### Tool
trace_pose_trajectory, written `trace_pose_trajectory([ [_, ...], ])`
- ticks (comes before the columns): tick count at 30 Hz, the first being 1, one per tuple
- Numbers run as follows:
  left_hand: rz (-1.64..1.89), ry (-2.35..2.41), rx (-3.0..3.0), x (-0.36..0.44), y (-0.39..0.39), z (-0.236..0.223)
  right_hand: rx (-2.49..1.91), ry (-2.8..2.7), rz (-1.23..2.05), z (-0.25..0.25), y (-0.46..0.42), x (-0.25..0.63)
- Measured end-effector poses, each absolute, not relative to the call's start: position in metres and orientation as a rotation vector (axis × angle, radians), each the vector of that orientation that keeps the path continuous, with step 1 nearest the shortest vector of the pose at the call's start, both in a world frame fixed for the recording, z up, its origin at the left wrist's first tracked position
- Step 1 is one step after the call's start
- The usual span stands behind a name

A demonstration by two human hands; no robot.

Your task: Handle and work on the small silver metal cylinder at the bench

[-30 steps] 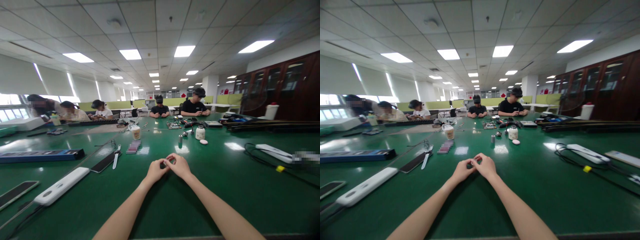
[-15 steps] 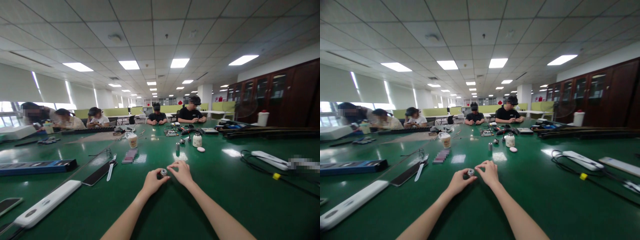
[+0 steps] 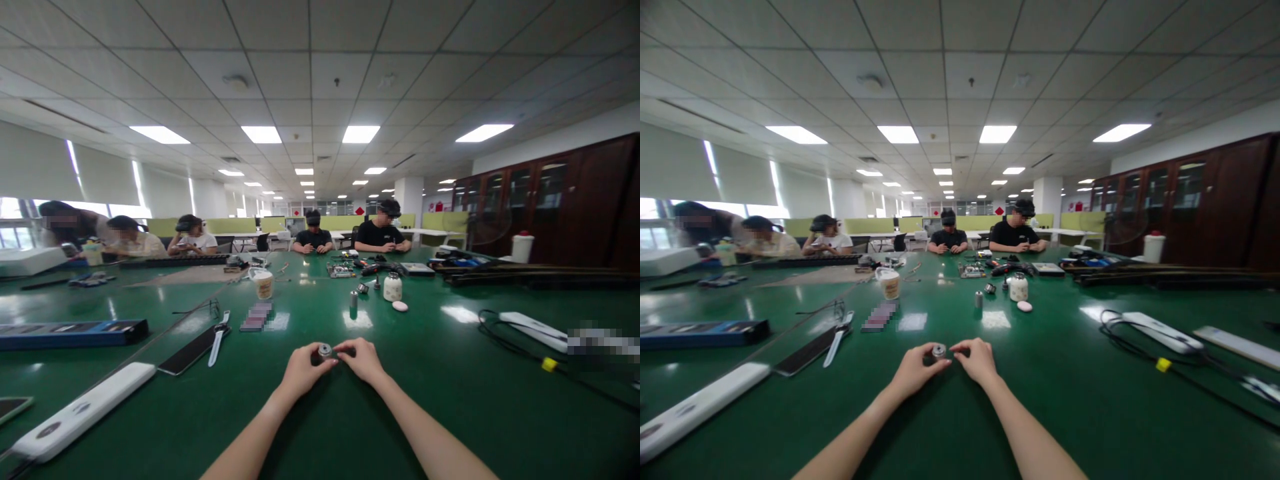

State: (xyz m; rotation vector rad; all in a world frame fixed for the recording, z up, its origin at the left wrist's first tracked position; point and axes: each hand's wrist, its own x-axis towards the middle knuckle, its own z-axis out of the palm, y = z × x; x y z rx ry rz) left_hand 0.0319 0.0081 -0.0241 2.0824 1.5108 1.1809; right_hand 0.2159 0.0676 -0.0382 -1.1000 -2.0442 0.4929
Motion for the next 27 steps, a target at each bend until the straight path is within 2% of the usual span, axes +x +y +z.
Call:
trace_pose_trajectory([
  [11, 1.192, 1.47, 2.094, 0.031, 0.009, -0.025, -0.724, -1.768, 0.658, -0.01, 0.04, 0.192],
  [19, 1.196, 1.491, 2.094, 0.033, 0.008, -0.024, -0.815, -1.878, 0.494, -0.012, 0.036, 0.182],
  [27, 1.192, 1.644, 2.111, 0.032, 0.006, -0.023, -0.927, -1.605, 0.631, -0.006, 0.041, 0.193],
])
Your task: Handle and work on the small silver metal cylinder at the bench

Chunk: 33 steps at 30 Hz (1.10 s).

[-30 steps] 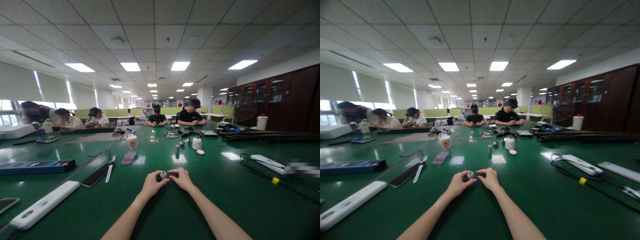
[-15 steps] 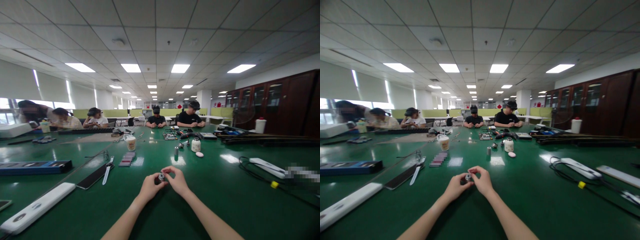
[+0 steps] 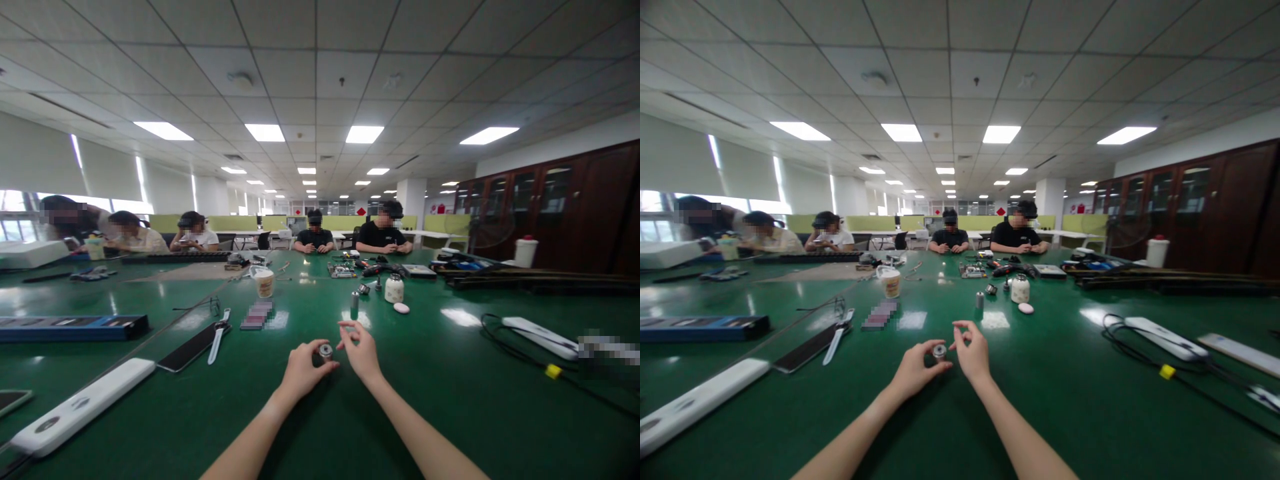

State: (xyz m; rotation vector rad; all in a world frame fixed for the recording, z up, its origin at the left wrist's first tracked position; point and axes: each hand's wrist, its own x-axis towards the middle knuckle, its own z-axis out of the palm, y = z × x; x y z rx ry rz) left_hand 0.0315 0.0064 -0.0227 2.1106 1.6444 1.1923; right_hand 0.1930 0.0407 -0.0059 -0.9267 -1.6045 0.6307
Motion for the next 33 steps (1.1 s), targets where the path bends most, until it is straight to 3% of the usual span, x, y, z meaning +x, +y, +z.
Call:
trace_pose_trajectory([
  [9, 1.434, 1.694, 2.051, 0.031, 0.003, -0.01, -1.044, -1.427, 1.013, -0.032, 0.061, 0.195],
  [18, 1.593, 1.699, 2.075, 0.01, 0.016, -0.004, -1.056, -1.77, 1.194, -0.034, 0.048, 0.187],
  [25, 1.006, 2.217, 1.972, -0.03, 0.028, -0.027, -1.041, -1.831, 1.152, -0.038, 0.048, 0.188],
  [33, 1.057, 2.194, 2.046, -0.02, 0.026, -0.023, -1.069, -1.885, 1.116, -0.038, 0.049, 0.188],
])
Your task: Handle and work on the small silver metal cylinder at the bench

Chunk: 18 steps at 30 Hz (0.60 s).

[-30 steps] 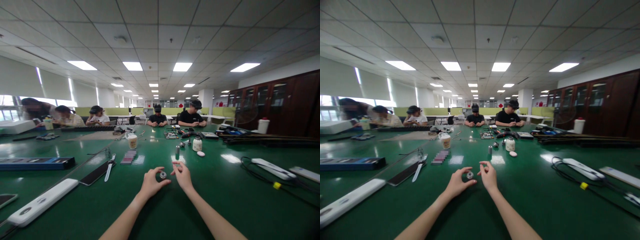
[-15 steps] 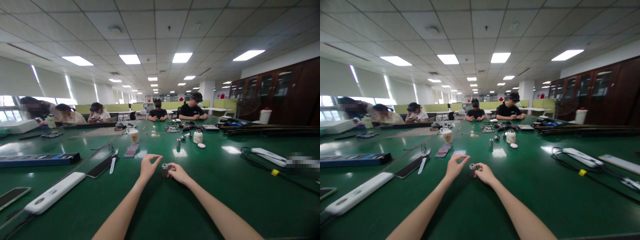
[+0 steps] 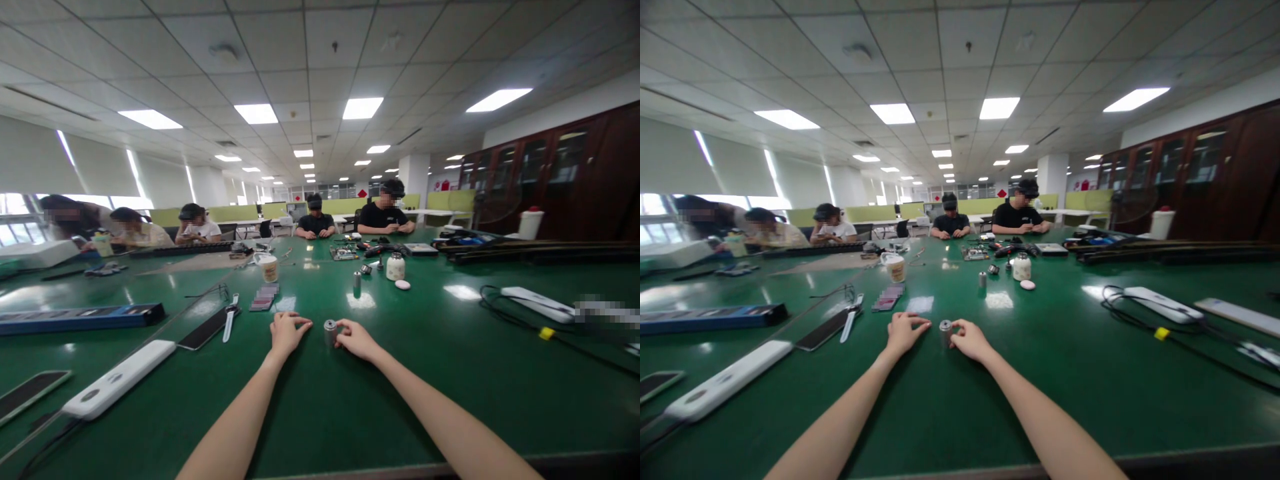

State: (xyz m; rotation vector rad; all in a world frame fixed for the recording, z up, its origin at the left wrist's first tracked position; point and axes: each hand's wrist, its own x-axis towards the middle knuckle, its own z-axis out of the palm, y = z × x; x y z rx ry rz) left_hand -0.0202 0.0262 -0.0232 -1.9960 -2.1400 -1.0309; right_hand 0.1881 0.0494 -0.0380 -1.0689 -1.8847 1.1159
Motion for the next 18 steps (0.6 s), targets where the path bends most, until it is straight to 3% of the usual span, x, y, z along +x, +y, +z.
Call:
trace_pose_trajectory([
  [5, -1.436, -1.695, -2.319, 0.006, 0.015, -0.007, -1.062, -1.892, 1.081, -0.042, 0.051, 0.188],
  [18, -1.446, -1.587, -2.444, 0.021, 0.01, -0.012, -1.054, -1.926, 0.937, -0.047, 0.052, 0.188],
])
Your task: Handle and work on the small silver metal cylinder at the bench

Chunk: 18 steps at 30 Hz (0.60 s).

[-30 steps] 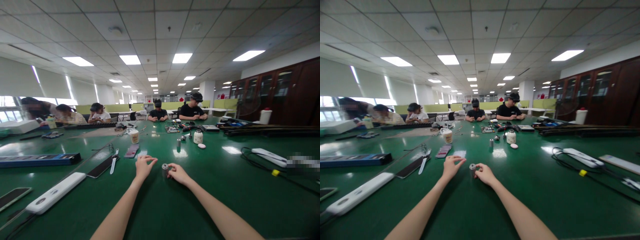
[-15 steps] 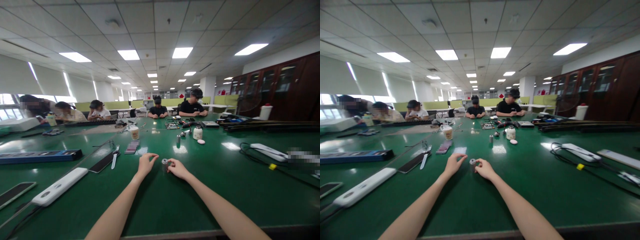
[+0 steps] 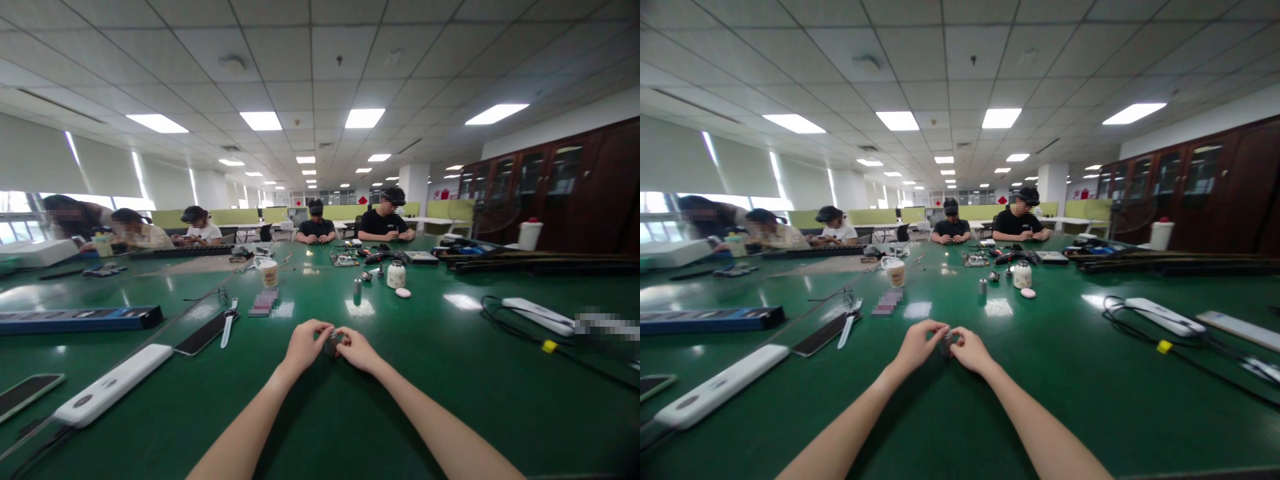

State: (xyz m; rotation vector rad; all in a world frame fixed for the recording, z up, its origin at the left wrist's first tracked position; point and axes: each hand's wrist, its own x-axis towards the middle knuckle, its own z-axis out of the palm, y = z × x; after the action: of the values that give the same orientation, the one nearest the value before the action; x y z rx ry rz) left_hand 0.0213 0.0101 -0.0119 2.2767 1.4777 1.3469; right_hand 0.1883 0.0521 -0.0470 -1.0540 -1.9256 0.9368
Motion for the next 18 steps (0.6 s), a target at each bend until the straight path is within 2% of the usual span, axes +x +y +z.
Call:
trace_pose_trajectory([
  [6, 1.22, 1.464, 2.142, 0.021, 0.011, -0.019, -1.098, -1.83, 0.537, -0.027, 0.042, 0.194],
  [13, 1.052, 1.457, 2.225, 0.02, 0.014, -0.027, -0.969, -1.966, 0.495, -0.019, 0.031, 0.19],
  [18, 1.057, 1.439, 2.224, 0.02, 0.013, -0.024, -1.123, -1.853, 0.397, -0.016, 0.031, 0.192],
])
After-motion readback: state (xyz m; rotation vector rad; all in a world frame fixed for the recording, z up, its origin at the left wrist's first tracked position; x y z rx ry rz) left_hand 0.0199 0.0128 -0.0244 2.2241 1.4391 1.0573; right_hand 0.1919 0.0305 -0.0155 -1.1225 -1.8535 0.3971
